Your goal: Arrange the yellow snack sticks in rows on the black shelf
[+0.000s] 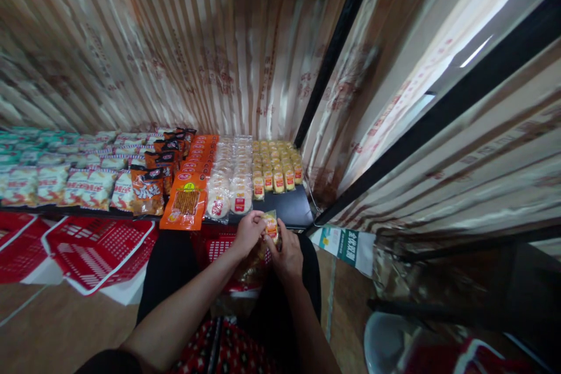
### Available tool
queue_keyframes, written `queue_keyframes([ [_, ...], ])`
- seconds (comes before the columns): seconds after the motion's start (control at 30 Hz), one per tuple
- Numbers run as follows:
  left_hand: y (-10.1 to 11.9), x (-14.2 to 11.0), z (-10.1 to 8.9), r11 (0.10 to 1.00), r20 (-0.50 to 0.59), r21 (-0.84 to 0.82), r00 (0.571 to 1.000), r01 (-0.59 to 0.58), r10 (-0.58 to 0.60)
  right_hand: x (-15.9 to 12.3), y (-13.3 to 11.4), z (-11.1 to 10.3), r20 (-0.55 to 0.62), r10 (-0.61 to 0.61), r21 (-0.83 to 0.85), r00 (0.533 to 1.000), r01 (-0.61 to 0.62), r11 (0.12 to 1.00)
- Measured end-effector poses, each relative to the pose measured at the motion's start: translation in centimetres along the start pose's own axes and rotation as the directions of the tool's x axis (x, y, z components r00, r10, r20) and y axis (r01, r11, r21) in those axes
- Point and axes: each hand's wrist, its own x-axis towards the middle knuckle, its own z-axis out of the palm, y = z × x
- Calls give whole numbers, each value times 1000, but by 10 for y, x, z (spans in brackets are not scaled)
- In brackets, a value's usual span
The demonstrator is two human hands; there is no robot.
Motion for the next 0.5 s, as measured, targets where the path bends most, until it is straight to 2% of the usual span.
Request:
queue_keyframes([
  [0.17,-3,11,3,983,-31,148,993,-106,111,6,-3,2,-26,-21,-55,999,19,998],
  [0.27,-3,17,6,971,-28,195,989,-136,144,13,-3,7,-60,0,-15,998,-1,1000],
  [0.5,1,26,14,977,-32,147,986,-156,162,37,5,10,-36,158,77,987,-155,985],
])
